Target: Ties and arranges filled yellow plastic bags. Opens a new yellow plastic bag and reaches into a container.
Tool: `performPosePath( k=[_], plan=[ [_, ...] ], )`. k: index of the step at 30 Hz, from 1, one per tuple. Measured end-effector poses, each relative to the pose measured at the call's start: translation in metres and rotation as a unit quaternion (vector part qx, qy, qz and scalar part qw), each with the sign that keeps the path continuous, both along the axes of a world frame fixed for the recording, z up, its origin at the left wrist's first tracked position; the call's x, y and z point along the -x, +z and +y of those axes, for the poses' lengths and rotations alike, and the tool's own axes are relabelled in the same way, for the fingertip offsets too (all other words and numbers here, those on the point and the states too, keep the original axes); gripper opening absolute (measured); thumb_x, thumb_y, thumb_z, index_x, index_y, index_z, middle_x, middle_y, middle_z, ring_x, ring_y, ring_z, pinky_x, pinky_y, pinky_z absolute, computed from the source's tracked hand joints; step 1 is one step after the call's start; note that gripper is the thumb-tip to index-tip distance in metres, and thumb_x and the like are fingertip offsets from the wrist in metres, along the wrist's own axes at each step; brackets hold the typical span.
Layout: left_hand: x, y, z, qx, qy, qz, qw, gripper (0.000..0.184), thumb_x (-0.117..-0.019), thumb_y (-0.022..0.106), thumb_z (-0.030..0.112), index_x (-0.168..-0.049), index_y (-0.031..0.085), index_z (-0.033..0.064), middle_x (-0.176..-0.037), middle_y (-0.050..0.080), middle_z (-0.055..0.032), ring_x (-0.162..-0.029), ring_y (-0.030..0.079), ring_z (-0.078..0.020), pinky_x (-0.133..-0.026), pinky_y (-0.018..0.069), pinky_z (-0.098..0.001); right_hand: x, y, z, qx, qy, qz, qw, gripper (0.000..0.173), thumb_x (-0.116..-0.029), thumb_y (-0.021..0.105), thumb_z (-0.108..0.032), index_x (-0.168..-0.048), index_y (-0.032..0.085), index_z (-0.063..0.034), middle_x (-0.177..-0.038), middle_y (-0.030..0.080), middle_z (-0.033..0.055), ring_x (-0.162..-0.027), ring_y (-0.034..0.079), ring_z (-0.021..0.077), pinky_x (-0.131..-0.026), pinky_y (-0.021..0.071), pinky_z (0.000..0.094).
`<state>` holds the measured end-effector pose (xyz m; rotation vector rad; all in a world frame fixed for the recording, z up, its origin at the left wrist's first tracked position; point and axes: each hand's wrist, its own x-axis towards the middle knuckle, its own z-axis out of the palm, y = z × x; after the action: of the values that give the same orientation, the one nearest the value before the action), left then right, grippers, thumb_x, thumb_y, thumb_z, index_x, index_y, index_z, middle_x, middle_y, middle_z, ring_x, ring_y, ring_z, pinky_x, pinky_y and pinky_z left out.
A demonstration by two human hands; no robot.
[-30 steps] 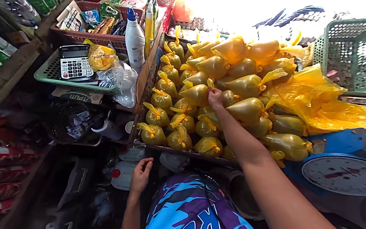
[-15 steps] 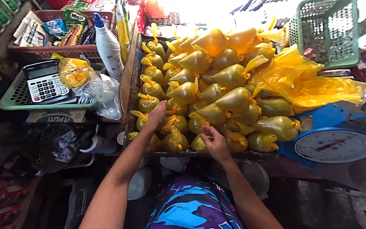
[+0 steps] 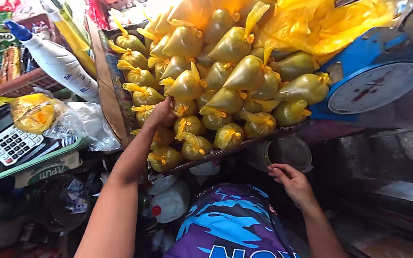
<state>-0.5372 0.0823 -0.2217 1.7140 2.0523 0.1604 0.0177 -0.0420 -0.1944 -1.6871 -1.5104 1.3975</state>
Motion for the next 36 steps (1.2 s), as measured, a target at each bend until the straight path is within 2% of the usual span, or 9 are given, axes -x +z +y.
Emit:
performPosePath(
  k=[6, 12, 18, 22, 25, 27, 29, 33, 36],
  plan=[
    [0.013, 0.005, 0.014, 0.020, 0.011, -0.040, 0.999, 0.081, -0.0695, 0.083, 0.034, -0.141, 0.050, 0.0156, -0.111, 0.070, -0.0210, -0.099, 0.070, -0.0425, -0.082, 0.0535, -0.0701, -0.004, 0.006, -0.002, 0.028, -0.004, 0.009, 1.000, 0.023, -0.1032, 0.061, -0.022, -0.117, 0.071, -0.0066, -0.112, 0.076, 0.0088, -0.097, 0.075, 0.0231, -0.080, 0.0650, 0.0388],
    [0.034, -0.013, 0.032, 0.023, 0.012, -0.116, 0.993, 0.059, -0.0834, 0.065, 0.022, -0.142, 0.059, 0.0164, -0.134, 0.064, -0.0172, -0.125, 0.061, -0.0373, -0.101, 0.0466, -0.0679, -0.020, 0.014, -0.018, 0.038, -0.012, -0.019, 0.999, 0.024, -0.1019, 0.063, -0.022, -0.118, 0.071, -0.0066, -0.112, 0.075, 0.0085, -0.097, 0.075, 0.0223, -0.081, 0.0648, 0.0391],
    [0.024, -0.007, 0.040, 0.077, 0.003, -0.084, 0.994, 0.060, -0.0769, 0.071, 0.026, -0.135, 0.063, 0.0141, -0.120, 0.069, -0.0211, -0.113, 0.065, -0.0424, -0.091, 0.0485, -0.0726, -0.048, 0.014, -0.053, 0.080, -0.065, -0.031, 0.994, 0.024, -0.1020, 0.063, -0.022, -0.117, 0.072, -0.0057, -0.112, 0.076, 0.0099, -0.097, 0.075, 0.0248, -0.080, 0.0648, 0.0402],
    [0.002, 0.011, 0.016, 0.045, -0.020, 0.049, 0.998, 0.067, -0.0802, 0.079, 0.032, -0.137, 0.057, 0.0057, -0.121, 0.066, -0.0252, -0.111, 0.064, -0.0472, -0.090, 0.0495, -0.0722, -0.057, 0.012, -0.047, 0.104, -0.066, -0.025, 0.992, 0.023, -0.1024, 0.063, -0.022, -0.117, 0.072, -0.0061, -0.113, 0.076, 0.0099, -0.099, 0.075, 0.0251, -0.081, 0.0647, 0.0407],
    [-0.027, 0.025, -0.051, -0.129, -0.014, -0.004, 0.992, 0.063, -0.0932, 0.073, 0.027, -0.147, 0.049, 0.0065, -0.149, 0.051, -0.0210, -0.134, 0.052, -0.0414, -0.108, 0.0443, -0.0640, -0.059, 0.008, -0.019, 0.125, -0.028, -0.035, 0.991, 0.025, -0.1025, 0.063, -0.024, -0.119, 0.070, -0.0075, -0.113, 0.075, 0.0088, -0.100, 0.074, 0.0234, -0.083, 0.0639, 0.0417],
    [-0.049, 0.015, -0.092, -0.213, 0.010, -0.051, 0.976, 0.050, -0.0997, 0.062, 0.030, -0.144, 0.053, 0.0092, -0.150, 0.052, -0.0146, -0.137, 0.051, -0.0334, -0.112, 0.0441, -0.0572, -0.059, 0.009, 0.014, 0.118, 0.016, -0.046, 0.992, 0.027, -0.1021, 0.063, -0.027, -0.120, 0.070, -0.0083, -0.113, 0.074, 0.0087, -0.099, 0.073, 0.0217, -0.085, 0.0624, 0.0422],
    [-0.077, -0.002, -0.134, -0.267, 0.037, -0.083, 0.960, 0.039, -0.1000, 0.056, 0.027, -0.131, 0.064, 0.0057, -0.142, 0.059, -0.0156, -0.136, 0.053, -0.0308, -0.113, 0.0448, -0.0517, -0.054, 0.013, 0.056, 0.072, 0.066, -0.060, 0.993, 0.029, -0.1022, 0.061, -0.030, -0.119, 0.070, -0.0084, -0.112, 0.074, 0.0089, -0.098, 0.073, 0.0201, -0.087, 0.0618, 0.0417],
    [-0.158, -0.016, -0.199, -0.292, 0.100, -0.068, 0.949, 0.033, -0.0944, 0.057, 0.021, -0.119, 0.073, 0.0065, -0.140, 0.059, -0.0218, -0.132, 0.054, -0.0400, -0.109, 0.0453, -0.0579, -0.030, 0.037, 0.155, -0.079, 0.077, -0.095, 0.989, 0.031, -0.1034, 0.057, -0.033, -0.115, 0.073, -0.0094, -0.106, 0.075, 0.0059, -0.095, 0.073, 0.0151, -0.091, 0.0597, 0.0396],
    [-0.224, -0.027, -0.208, -0.300, 0.107, -0.001, 0.948, 0.038, -0.0930, 0.057, 0.029, -0.122, 0.073, 0.0115, -0.146, 0.053, -0.0254, -0.141, 0.043, -0.0484, -0.113, 0.0328, -0.0688, -0.004, 0.062, 0.232, -0.189, 0.044, -0.099, 0.976, 0.026, -0.1049, 0.057, -0.028, -0.112, 0.073, -0.0089, -0.101, 0.076, 0.0084, -0.092, 0.074, 0.0214, -0.088, 0.0602, 0.0494]
  ],
)
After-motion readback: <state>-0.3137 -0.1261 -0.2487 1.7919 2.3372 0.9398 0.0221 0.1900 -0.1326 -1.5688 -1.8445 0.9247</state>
